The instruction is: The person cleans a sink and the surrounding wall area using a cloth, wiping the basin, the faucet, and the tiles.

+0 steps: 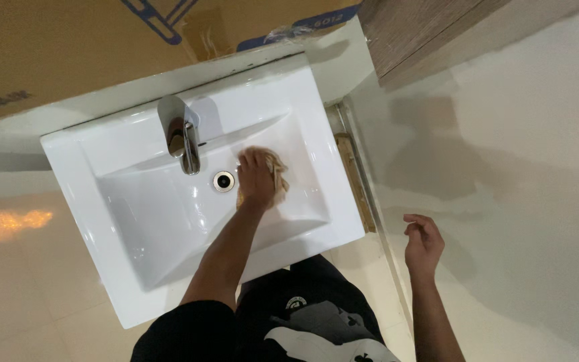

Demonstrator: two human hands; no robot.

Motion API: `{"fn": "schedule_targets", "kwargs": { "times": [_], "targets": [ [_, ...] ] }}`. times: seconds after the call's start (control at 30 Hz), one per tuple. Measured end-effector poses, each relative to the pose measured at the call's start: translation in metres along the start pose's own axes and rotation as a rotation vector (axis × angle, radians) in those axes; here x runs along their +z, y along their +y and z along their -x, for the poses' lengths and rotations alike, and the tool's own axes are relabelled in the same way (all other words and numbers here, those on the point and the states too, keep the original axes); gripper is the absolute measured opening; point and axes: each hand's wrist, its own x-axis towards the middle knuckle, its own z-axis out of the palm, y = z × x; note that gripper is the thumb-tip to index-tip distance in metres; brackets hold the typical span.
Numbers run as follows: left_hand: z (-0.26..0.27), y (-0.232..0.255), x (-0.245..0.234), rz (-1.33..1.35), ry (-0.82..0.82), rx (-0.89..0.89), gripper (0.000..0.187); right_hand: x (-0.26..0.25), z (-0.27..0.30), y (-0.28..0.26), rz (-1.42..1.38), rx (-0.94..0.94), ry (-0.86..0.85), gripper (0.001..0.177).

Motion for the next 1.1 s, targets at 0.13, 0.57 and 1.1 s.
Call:
{"fn": "schedule_targets", "kwargs": {
  "times": [0.13,0.57,1.1],
  "targets": [
    [0.036,0.024,-0.004,-0.039,-0.205,0.108,0.065,0.016,-0.010,-0.002,0.057,-0.154,-0.055,0.023],
    [0.077,0.047,-0.060,0.104,-0.829,0.076,0.084,0.145,-0.013,-0.078,0.646,-0.522,-0.571,0.057],
    [-0.028,0.029,-0.005,0.331,-0.011,0.340,0.072,0.163,-0.007,-0.062,0.768,-0.607,-0.485,0.068]
  ]
}}
